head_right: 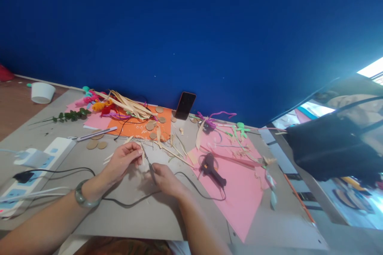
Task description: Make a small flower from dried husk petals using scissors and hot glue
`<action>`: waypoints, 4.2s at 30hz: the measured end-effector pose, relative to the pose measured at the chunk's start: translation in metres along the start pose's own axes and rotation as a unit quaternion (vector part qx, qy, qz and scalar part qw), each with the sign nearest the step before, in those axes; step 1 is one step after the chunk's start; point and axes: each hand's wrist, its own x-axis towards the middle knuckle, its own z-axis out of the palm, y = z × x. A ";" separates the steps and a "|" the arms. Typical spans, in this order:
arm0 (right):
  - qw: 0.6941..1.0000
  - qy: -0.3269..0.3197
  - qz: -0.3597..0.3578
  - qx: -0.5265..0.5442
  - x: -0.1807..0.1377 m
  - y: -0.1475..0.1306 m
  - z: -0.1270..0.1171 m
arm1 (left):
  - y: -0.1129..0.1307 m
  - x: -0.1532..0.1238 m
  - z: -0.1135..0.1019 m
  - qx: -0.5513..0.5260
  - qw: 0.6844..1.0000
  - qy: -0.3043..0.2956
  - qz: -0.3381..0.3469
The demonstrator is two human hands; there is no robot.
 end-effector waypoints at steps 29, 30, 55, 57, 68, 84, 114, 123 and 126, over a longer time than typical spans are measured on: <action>0.992 0.065 -0.048 0.097 0.001 0.004 -0.005 | 0.014 -0.002 0.004 -0.070 0.995 -0.005 -0.076; 0.991 0.073 -0.050 0.104 0.001 0.004 -0.004 | 0.015 -0.002 0.004 -0.077 0.994 -0.007 -0.083; 0.994 0.081 -0.019 0.066 0.001 -0.005 -0.001 | 0.004 0.003 -0.002 -0.023 0.998 0.022 -0.050; 0.997 0.058 -0.010 0.041 0.001 -0.006 0.000 | 0.006 0.003 -0.001 -0.028 0.998 0.020 -0.044; 0.999 0.008 0.010 0.048 -0.003 -0.010 -0.001 | 0.004 0.001 -0.003 -0.015 0.999 -0.001 -0.039; 0.999 0.009 0.007 0.030 0.000 -0.007 -0.002 | 0.005 0.001 -0.002 0.009 0.999 0.003 -0.036; 0.968 0.216 -0.062 0.108 0.007 0.012 -0.006 | 0.020 0.026 -0.050 0.717 0.685 0.119 0.053; 0.963 0.227 -0.066 0.127 0.007 0.014 -0.005 | 0.014 0.037 -0.061 0.779 0.621 0.075 0.048; 0.963 0.230 -0.069 0.123 0.007 0.012 -0.005 | 0.013 0.037 -0.058 0.772 0.629 0.079 0.053</action>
